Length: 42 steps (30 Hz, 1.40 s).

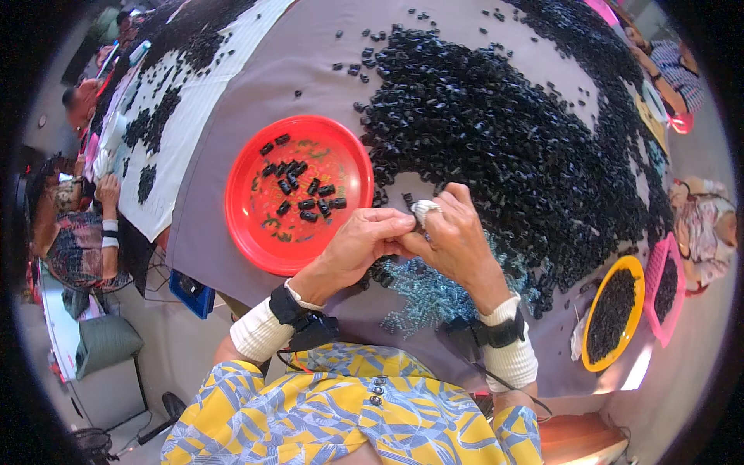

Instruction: Manually assemble small black plastic components by joining two pieces together.

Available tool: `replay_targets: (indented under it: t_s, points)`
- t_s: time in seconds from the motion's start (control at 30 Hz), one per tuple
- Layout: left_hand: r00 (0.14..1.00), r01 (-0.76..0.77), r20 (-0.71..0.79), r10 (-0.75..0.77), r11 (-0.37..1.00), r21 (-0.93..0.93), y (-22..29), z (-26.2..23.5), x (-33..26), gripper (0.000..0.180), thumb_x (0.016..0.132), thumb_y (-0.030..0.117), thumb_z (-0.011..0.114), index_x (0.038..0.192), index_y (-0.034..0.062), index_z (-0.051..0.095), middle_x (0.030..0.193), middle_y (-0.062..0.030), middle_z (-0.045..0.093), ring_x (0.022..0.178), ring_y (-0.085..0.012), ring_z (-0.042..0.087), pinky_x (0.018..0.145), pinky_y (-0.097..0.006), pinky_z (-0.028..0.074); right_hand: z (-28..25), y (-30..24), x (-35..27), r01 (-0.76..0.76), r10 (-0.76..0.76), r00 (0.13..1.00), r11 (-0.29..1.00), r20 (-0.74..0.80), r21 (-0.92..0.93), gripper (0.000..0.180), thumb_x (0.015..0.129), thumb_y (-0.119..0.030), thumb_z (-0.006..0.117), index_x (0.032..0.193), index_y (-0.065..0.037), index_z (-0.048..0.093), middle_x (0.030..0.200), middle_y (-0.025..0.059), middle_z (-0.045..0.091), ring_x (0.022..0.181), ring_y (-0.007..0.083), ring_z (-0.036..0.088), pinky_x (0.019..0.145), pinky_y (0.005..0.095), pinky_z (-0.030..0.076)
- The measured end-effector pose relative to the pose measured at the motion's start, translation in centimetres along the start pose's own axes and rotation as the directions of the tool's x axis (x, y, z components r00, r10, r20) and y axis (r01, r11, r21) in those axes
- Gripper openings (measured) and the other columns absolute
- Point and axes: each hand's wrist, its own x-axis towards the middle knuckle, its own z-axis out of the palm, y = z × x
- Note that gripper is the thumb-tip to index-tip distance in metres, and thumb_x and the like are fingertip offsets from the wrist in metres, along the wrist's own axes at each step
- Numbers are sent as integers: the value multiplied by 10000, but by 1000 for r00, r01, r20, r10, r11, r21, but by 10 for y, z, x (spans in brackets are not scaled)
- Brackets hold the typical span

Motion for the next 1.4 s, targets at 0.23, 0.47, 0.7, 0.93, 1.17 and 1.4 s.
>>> replay_targets:
  t_s: [0.23, 0.47, 0.7, 0.93, 1.17, 1.4]
  points:
    - [998, 5, -70, 3, 993, 116, 2, 0, -3, 228, 917, 222, 595, 921, 2, 652, 853, -53, 657, 749, -106, 624, 691, -246, 516, 0, -4, 5, 2, 1, 999, 998, 53, -61, 268, 687, -190, 734, 701, -32, 518, 663, 84, 507, 658, 265, 507, 768, 402, 406]
    - [994, -8, -110, 27, 985, 174, 5, 2, -5, 274, 888, 267, 634, 916, -4, 664, 805, -40, 650, 709, -86, 609, 654, -218, 494, -1, -2, 5, -1, 1, 1000, 1000, -1, 23, 255, 645, -92, 736, 644, -19, 491, 621, 99, 483, 592, 285, 478, 741, 418, 428]
    - [992, -79, -67, 105, 945, 317, 11, 9, -8, 223, 847, 209, 621, 833, -9, 670, 711, -19, 616, 669, -79, 571, 618, -217, 454, 1, -8, 3, 26, -24, 999, 998, -40, 52, 267, 681, -94, 733, 656, -10, 481, 628, 101, 465, 597, 297, 467, 711, 416, 415]
    - [988, -75, -107, 114, 946, 316, 6, 7, -9, 218, 841, 198, 628, 823, -16, 666, 689, -18, 610, 633, -73, 555, 578, -216, 442, 0, -12, 5, 19, -17, 1000, 999, 23, -50, 259, 694, -96, 732, 686, -5, 490, 643, 103, 476, 603, 303, 464, 735, 413, 411]
    - [987, -103, -80, 138, 936, 337, 11, 7, -6, 211, 865, 178, 625, 927, -22, 652, 743, -35, 634, 676, -87, 592, 609, -222, 463, 1, -9, 5, 39, -43, 996, 997, -72, -62, 241, 687, -150, 716, 764, 14, 557, 683, 128, 542, 655, 323, 527, 755, 453, 423]
    - [995, -83, -44, 86, 995, 49, 11, -3, -4, 169, 909, 126, 580, 983, -21, 618, 883, -67, 641, 761, -141, 646, 729, -281, 550, -7, -2, 3, -87, 85, 995, 996, -61, -25, 448, 677, -378, 771, 846, 1, 603, 731, 95, 597, 698, 269, 557, 783, 415, 411]
